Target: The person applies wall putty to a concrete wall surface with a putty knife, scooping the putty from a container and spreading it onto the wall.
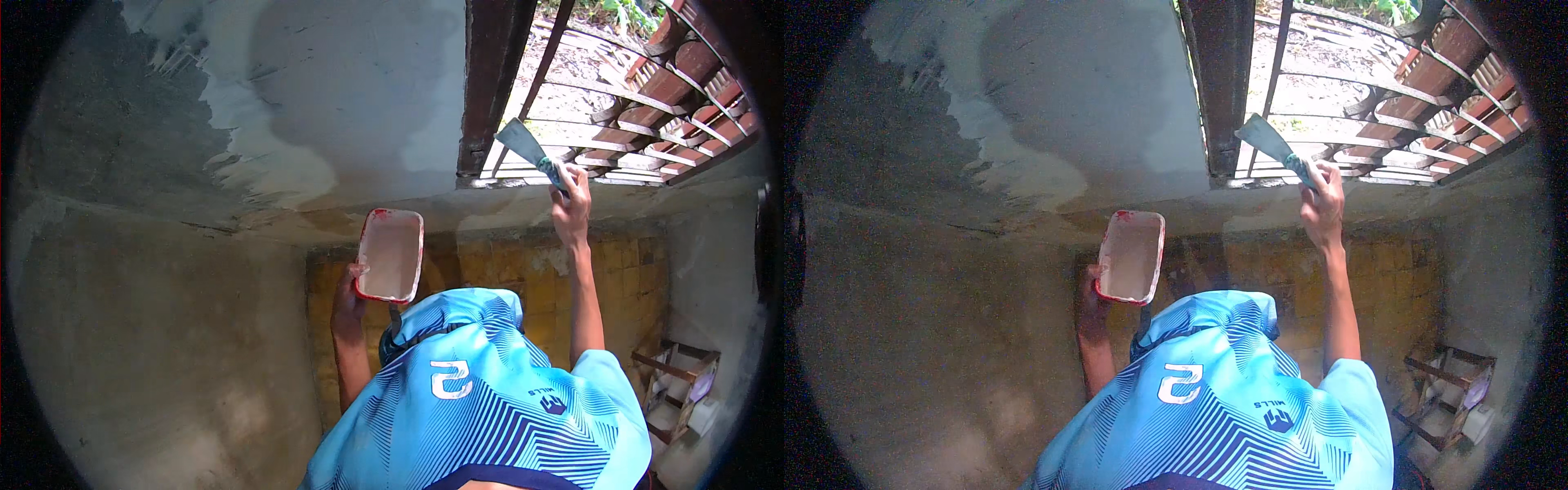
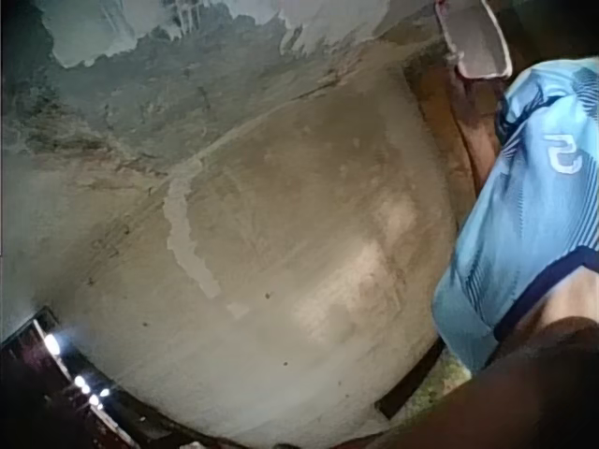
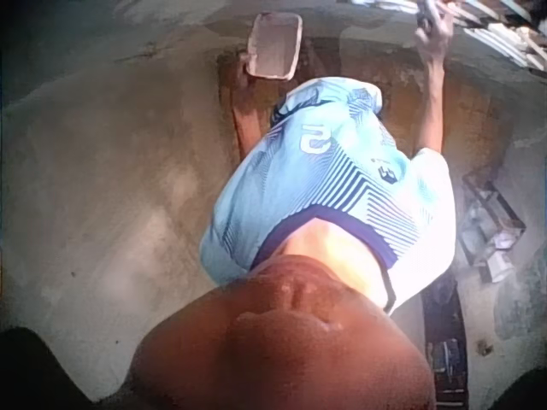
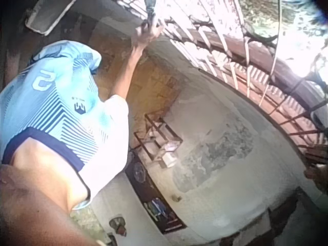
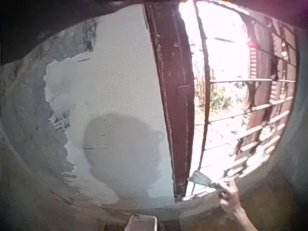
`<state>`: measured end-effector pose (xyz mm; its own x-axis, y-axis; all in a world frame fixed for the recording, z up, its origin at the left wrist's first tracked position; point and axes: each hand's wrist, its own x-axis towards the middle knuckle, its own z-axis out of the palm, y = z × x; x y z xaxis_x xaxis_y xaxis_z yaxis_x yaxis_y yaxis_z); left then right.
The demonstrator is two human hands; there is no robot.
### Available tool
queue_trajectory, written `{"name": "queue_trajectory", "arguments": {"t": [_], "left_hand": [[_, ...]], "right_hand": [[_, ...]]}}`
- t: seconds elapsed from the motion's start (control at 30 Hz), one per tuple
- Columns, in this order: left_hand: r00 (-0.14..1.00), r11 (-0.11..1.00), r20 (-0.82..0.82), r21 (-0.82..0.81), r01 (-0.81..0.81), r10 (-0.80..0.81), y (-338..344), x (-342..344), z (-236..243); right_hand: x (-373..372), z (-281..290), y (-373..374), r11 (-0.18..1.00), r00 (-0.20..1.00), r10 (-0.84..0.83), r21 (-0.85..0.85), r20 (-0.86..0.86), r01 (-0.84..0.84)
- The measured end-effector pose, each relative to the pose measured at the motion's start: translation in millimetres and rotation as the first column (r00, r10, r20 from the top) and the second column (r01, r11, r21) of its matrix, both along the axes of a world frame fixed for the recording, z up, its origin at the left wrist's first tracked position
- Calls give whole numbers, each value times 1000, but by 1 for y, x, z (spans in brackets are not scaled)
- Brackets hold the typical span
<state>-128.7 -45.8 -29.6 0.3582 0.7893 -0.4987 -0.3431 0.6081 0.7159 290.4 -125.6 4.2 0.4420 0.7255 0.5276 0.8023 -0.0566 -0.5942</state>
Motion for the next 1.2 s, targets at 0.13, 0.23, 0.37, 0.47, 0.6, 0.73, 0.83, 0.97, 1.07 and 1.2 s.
{"name": "queue_trajectory", "arguments": {"t": [0.13, 0.23, 0.37, 0.47, 0.6, 0.73, 0.83, 0.97, 1.07, 1.2], "left_hand": [[998, 998, 2, -6, 69, -69, 3, 1, 3], [998, 998, 18, -32, 62, -62, 4, 2, 0], [998, 998, -29, -3, 63, -63, 2, -2, -9], [998, 998, 2, -7, 67, -67, 2, -3, -16], [995, 995, 32, -18, 98, -98, 4, -7, -31], [997, 996, 21, -42, 77, -76, 7, 14, -20], [1000, 999, 8, -39, 20, -19, 8, 22, -12], [997, 998, 61, -53, 41, -38, 18, 27, -26], [995, 999, 83, -2, 50, -50, 25, 27, -45], [992, 996, 92, 29, 85, -87, 24, 28, -47]], "right_hand": [[-10, 21, -11, 978, 978, 79, -177, -194, -114], [-13, 35, -6, 960, 987, 77, -256, -140, -111], [-16, 54, -10, 945, 996, 70, -317, -50, -82], [-14, 47, -4, 935, 991, 100, -331, -92, -125], [-25, 45, 5, 936, 966, 136, -291, -221, -199], [-33, 47, 10, 898, 919, 253, -281, -303, -340], [-50, 54, 9, 839, 847, 372, -252, -379, -482], [-73, 62, 2, 740, 796, 424, -341, -431, -579], [-91, 59, -6, 717, 831, 470, -420, -298, -556], [-88, 65, -28, 729, 884, 450, -518, -131, -448]]}}
